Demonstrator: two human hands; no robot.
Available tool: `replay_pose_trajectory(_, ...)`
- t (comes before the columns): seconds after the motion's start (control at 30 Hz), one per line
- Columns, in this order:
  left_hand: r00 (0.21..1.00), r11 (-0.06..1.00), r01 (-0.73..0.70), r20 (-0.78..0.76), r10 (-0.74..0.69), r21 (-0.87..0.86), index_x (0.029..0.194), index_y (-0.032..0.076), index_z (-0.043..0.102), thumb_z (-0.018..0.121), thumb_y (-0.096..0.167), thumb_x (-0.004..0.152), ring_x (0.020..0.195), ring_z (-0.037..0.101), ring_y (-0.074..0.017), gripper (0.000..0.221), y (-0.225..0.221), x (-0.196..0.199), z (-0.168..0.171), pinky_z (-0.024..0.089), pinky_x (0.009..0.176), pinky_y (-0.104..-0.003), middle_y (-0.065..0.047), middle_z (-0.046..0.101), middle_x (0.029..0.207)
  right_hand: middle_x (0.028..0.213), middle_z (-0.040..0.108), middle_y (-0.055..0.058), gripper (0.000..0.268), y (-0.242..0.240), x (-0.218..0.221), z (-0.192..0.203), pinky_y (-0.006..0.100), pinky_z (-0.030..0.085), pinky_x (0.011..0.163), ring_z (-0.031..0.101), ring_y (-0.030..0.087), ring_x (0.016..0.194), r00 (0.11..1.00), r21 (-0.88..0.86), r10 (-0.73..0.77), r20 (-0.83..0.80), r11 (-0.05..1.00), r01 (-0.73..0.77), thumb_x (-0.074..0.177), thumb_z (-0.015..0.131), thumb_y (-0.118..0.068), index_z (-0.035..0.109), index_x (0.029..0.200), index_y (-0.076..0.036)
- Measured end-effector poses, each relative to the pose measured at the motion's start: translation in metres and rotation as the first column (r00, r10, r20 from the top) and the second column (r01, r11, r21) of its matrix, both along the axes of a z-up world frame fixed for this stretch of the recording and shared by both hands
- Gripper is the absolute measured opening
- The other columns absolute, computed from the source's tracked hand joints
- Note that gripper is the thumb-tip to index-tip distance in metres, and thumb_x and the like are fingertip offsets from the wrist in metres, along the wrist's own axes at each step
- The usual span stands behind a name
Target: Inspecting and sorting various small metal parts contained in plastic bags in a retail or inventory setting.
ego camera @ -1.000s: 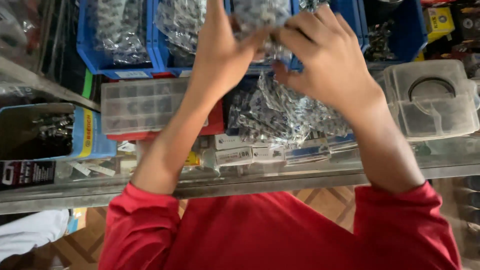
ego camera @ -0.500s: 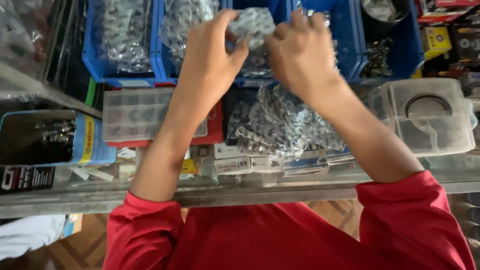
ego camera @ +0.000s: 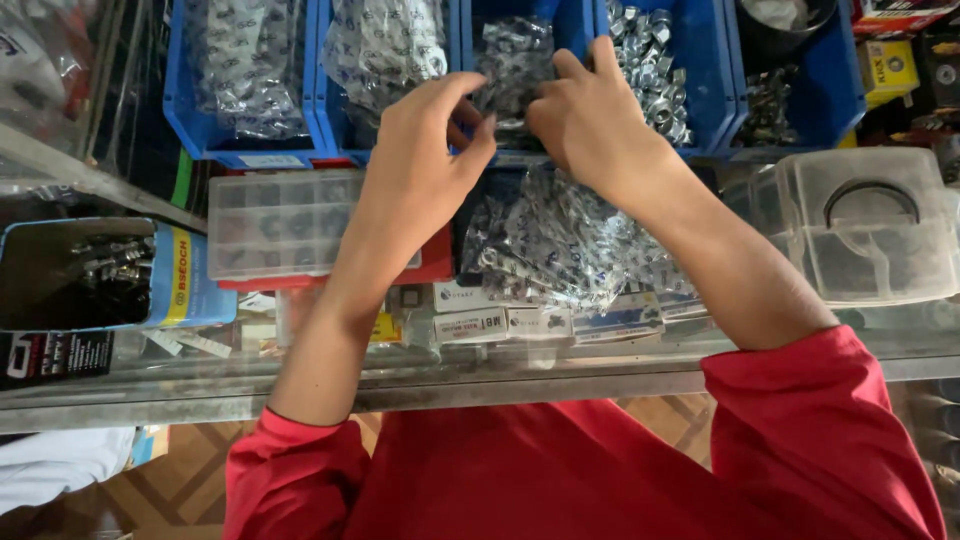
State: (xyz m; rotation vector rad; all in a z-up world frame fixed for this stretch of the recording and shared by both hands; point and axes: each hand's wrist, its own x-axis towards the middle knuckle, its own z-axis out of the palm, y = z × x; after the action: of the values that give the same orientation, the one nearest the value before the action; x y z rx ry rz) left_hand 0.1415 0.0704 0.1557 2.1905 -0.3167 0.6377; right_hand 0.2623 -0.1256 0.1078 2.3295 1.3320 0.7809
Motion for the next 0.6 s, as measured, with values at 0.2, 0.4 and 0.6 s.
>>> replay_pose_trajectory(0.2, 1.000, 1.000, 0.001, -0.027, 0.000, 0.030, 0.120, -0.001, 0.066, 0.074, 0.003, 0.090, 0.069, 0.065, -0.0174, 0.031, -0.002, -0.006, -0.003, 0.050, 0.058, -0.031, -0.008, 0.069, 0.091, 0.093, 0.073, -0.001, 0.018, -0.002, 0.007, 0.002, 0.048, 0.032, 0.100, 0.054, 0.027, 0.100, 0.993, -0.127, -0.009, -0.119, 0.992, -0.006, 0.093, 0.065, -0.024, 0.076, 0.078, -0.020)
replay_pose_trajectory(0.4, 0.998, 0.998, 0.064, 0.011, -0.064, -0.013, 0.120, -0.005, 0.064, 0.071, -0.002, 0.093, 0.075, 0.066, -0.0192, 0.028, -0.003, -0.007, -0.008, 0.052, 0.065, -0.032, -0.011, 0.067, 0.094, 0.107, 0.075, 0.001, 0.013, -0.003, 0.012, 0.014, 0.058, 0.032, 0.103, 0.056, 0.031, 0.100, 0.966, -0.117, -0.035, -0.256, 0.993, 0.005, 0.087, 0.068, -0.020, 0.078, 0.095, -0.019)
replay_pose_trajectory(0.6, 0.989, 0.996, 0.031, -0.148, -0.018, 0.086, 0.126, -0.006, 0.065, 0.071, -0.002, 0.090, 0.072, 0.068, -0.0190, 0.036, -0.013, -0.033, -0.006, 0.060, 0.067, -0.026, -0.015, 0.068, 0.099, 0.106, 0.072, 0.006, 0.019, -0.029, -0.034, 0.091, 0.040, 0.035, 0.090, 0.069, 0.022, 0.093, 0.895, 0.378, 0.317, -0.315, 0.907, -0.188, 0.101, 0.081, -0.004, 0.077, 0.119, -0.002)
